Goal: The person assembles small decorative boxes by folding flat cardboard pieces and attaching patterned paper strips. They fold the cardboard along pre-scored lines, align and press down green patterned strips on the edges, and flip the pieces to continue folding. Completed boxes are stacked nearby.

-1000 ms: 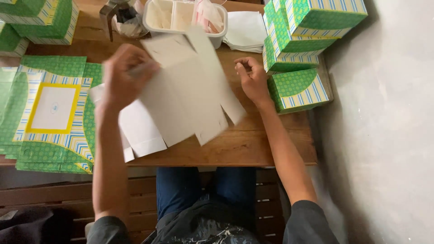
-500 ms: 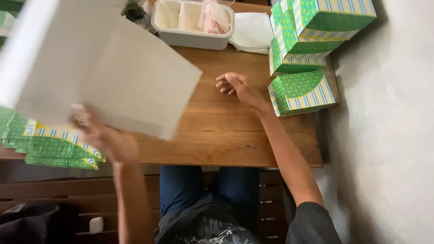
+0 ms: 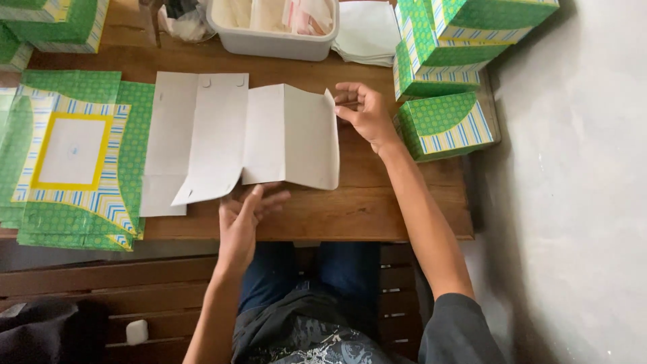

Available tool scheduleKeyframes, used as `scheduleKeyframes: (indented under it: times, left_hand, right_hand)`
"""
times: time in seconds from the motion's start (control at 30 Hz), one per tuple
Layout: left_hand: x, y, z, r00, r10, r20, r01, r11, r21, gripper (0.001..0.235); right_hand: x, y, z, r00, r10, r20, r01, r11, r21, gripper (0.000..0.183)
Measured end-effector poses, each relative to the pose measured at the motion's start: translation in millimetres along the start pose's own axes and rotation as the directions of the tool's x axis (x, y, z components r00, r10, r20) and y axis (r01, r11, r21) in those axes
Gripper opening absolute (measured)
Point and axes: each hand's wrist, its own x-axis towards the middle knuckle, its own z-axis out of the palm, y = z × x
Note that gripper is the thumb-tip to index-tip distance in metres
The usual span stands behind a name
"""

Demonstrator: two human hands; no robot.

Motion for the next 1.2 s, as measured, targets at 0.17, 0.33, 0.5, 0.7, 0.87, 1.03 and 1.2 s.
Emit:
scheduleKeyframes:
  times: [0.17,0.33,0.5,0.7,0.87,1.03,1.2]
  left_hand:
    - [1,16,-1,0.972,-0.225,0.072,0.198,0.942,0.273,0.042]
    - [17,21,-19,0.863,-0.399,0.311,0.117,0.756,0.645,0.081]
    - [27,55,3,0.69,-0.36,0.628,-0.358,0.584,0.729,0.039]
    - [65,86,42,0.425,-0.291,0.857,-0.425,0.771,0.473,0.045]
    - [136,21,39,0.523,-0.146,0.839,-0.768,0.345,0.539,0.052]
    - [173,-48,23,0.621,-0.34,0.706,-0.774,-0.125,0.621,0.083]
    - [185,-44,27,0.479,-0.315,0.82,-0.878,-0.169,0.448,0.084]
  right_hand:
    - [8,12,-8,0.992,-0.075,-0.103,0.049,0.971,-0.233,0.052]
    - [3,6,-15,0.976,-0.178,-0.128,0.106,0.892,-0.439,0.053]
    - [1,3,-19,0.95,-0.285,-0.129,0.17,0.816,-0.553,0.056]
    - [-3,1,-21,0.962,-0.244,-0.123,0.144,0.836,-0.53,0.057]
    - [-5,-4,-20,0.966,-0.234,-0.107,0.137,0.819,-0.557,0.057]
    - [-1,-1,-25,0.967,-0.244,-0.075,0.135,0.739,-0.661,0.055]
    - [-8,-15,-22,0.981,-0.182,-0.065,0.078,0.684,-0.725,0.052]
